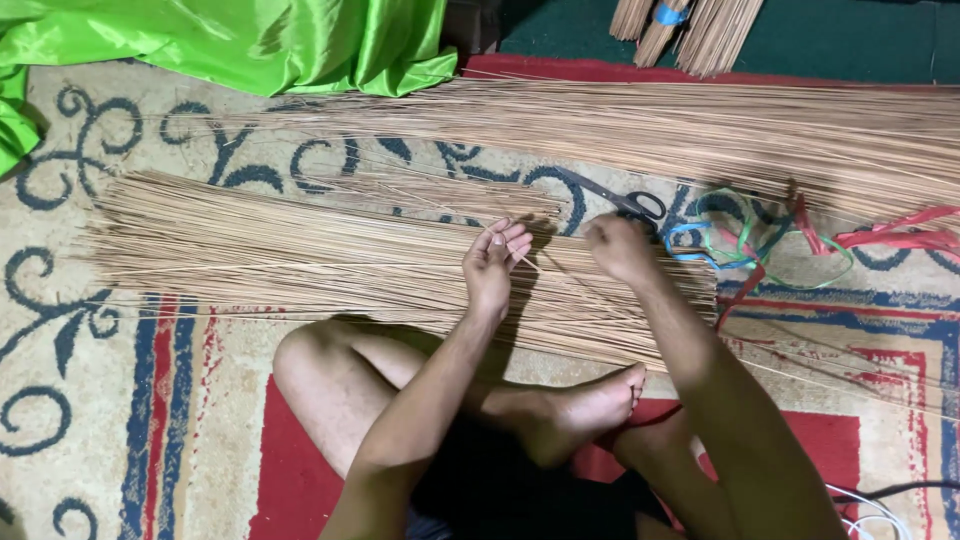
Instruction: Organizing and bundling thin wooden sticks on the floor using scissors
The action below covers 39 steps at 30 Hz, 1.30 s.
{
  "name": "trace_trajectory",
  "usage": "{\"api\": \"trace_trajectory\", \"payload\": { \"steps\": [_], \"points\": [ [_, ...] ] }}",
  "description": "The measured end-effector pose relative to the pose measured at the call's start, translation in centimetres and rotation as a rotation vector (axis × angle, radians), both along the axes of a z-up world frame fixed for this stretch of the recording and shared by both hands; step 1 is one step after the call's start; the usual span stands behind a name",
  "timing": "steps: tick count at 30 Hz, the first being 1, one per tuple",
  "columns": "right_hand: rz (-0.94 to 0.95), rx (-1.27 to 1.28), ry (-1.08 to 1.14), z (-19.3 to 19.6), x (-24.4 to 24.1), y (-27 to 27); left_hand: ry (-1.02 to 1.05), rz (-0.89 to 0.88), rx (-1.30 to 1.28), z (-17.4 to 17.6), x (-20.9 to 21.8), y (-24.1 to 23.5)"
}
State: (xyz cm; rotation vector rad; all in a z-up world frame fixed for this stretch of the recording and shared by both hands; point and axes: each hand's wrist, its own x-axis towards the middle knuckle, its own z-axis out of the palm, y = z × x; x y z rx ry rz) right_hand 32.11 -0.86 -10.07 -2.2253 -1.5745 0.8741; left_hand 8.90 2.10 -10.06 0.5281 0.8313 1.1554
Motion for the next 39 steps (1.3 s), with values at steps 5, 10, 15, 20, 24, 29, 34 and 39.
{"api": "trace_trajectory", "payload": {
  "steps": [5,10,15,20,24,29,34,39],
  "points": [
    [-0.094,-0.153,-0.443,-2.6,8.2,0.1,0.022,0.033,-0.067,-0.6,-0.6,1.4],
    [0.071,-0.166,-0.556,-2.7,9.2,0.7,0.004,0.018,-0.084,-1.6,-1.1,2.6],
    [0.035,-0.27,-0.245,0.6,10.2,-0.1,-0.028,-0.031,-0.075,-0.4,-1.7,3.1],
    [-0.003,-0.576,-0.156,11.2,6.0,2.2,-0.115,-0.039,-0.191,-2.2,-1.8,3.4],
    [0.203,-0.617,-0.237,16.9,-0.3,5.0,-0.103,-0.057,-0.165,-2.1,-1.4,3.2],
    [0.258,-0.699,-0.248,21.4,-6.9,8.3,-0.083,-0.092,-0.15,-1.3,-1.8,2.9],
    [0.363,-0.763,-0.224,21.4,-7.7,11.0,-0.117,-0.095,-0.148,-0.9,-1.8,3.1],
    [0.396,-0.921,-0.399,21.1,-8.2,13.3,-0.078,-0.095,-0.163,-1.2,-1.4,3.0]
  ]
}}
